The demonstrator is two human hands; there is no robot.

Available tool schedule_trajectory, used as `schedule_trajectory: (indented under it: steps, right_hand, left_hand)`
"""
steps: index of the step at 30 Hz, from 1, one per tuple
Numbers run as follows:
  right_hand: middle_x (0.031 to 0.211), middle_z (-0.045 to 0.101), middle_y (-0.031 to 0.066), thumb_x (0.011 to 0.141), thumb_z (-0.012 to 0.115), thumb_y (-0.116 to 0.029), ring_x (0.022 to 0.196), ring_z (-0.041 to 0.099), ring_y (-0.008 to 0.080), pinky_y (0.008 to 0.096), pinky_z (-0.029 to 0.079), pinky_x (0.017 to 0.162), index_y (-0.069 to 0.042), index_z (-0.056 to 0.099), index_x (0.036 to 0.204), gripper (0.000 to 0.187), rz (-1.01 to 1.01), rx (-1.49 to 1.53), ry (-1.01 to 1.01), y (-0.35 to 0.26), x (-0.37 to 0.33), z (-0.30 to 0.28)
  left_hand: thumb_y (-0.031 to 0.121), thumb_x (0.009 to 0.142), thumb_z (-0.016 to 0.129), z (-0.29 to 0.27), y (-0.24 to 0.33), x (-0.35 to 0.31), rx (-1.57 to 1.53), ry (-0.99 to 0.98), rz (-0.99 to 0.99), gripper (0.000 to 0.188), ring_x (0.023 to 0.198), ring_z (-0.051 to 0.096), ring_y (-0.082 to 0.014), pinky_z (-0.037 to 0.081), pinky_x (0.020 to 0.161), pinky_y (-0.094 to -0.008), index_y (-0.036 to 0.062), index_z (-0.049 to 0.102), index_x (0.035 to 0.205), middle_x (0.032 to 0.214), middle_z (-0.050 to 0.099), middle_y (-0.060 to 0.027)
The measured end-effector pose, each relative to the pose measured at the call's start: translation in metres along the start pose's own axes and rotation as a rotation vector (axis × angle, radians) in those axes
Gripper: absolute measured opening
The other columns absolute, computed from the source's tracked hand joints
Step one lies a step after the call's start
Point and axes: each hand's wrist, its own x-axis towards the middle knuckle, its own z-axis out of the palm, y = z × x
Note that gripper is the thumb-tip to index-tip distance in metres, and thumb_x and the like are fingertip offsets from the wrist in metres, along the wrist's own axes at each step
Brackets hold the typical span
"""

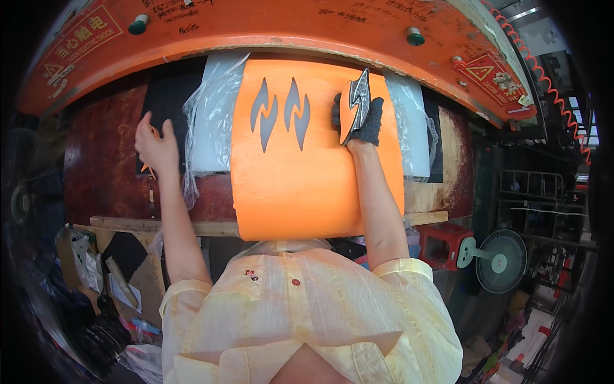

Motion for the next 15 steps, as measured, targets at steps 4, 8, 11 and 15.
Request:
schedule_trajectory:
  steps: [4, 8, 11, 15]
  right_hand:
    - [0.092, 0.064, 0.0142, 0.09, 0.033, -0.063, 0.072, 0.061, 0.0282, 0.0403, 0.048, 0.06, -0.007, 0.056, 0.113, 0.064, -0.019, 0.032, -0.026, 0.002, 0.001, -0.001]
    - [0.099, 0.062, 0.0111, 0.085, 0.04, -0.067, 0.079, 0.058, 0.0247, 0.0359, 0.047, 0.066, -0.006, 0.055, 0.116, 0.07, -0.022, 0.009, -0.072, 0.003, 0.003, -0.006]
    - [0.101, 0.062, 0.0097, 0.084, 0.042, -0.068, 0.082, 0.058, 0.0234, 0.0345, 0.047, 0.068, -0.006, 0.055, 0.116, 0.071, -0.033, -0.036, -0.102, 0.005, 0.003, -0.01]
    - [0.099, 0.062, 0.0099, 0.086, 0.04, -0.064, 0.08, 0.058, 0.0237, 0.0352, 0.048, 0.066, -0.007, 0.056, 0.115, 0.066, -0.066, -0.038, -0.037, 0.008, 0.005, -0.013]
  left_hand:
    - [0.019, 0.081, 0.069, 0.005, 0.095, -0.044, -0.737, -0.417, 0.04, 0.029, 0.08, 0.057, -0.0153, 0.047, 0.07, -0.0306, 0.008, 0.064, 0.107, 0.102, 0.061, -0.0054]
    - [0.036, 0.076, 0.073, 0.004, 0.18, -0.088, -0.756, -0.738, 0.268, 0.044, 0.072, 0.06, -0.0183, 0.049, 0.065, -0.0312, 0.0063, 0.064, 0.107, 0.098, 0.062, -0.006]
    - [0.039, 0.074, 0.074, 0.004, 0.214, -0.105, -0.625, -0.803, 0.36, 0.052, 0.075, 0.06, -0.0186, 0.049, 0.067, -0.0321, 0.006, 0.063, 0.112, 0.103, 0.061, -0.0076]
    - [0.035, 0.074, 0.073, 0.01, 0.228, -0.109, -0.539, -0.864, 0.404, 0.05, 0.081, 0.062, -0.0213, 0.049, 0.068, -0.0346, 0.0071, 0.062, 0.114, 0.099, 0.063, -0.0071]
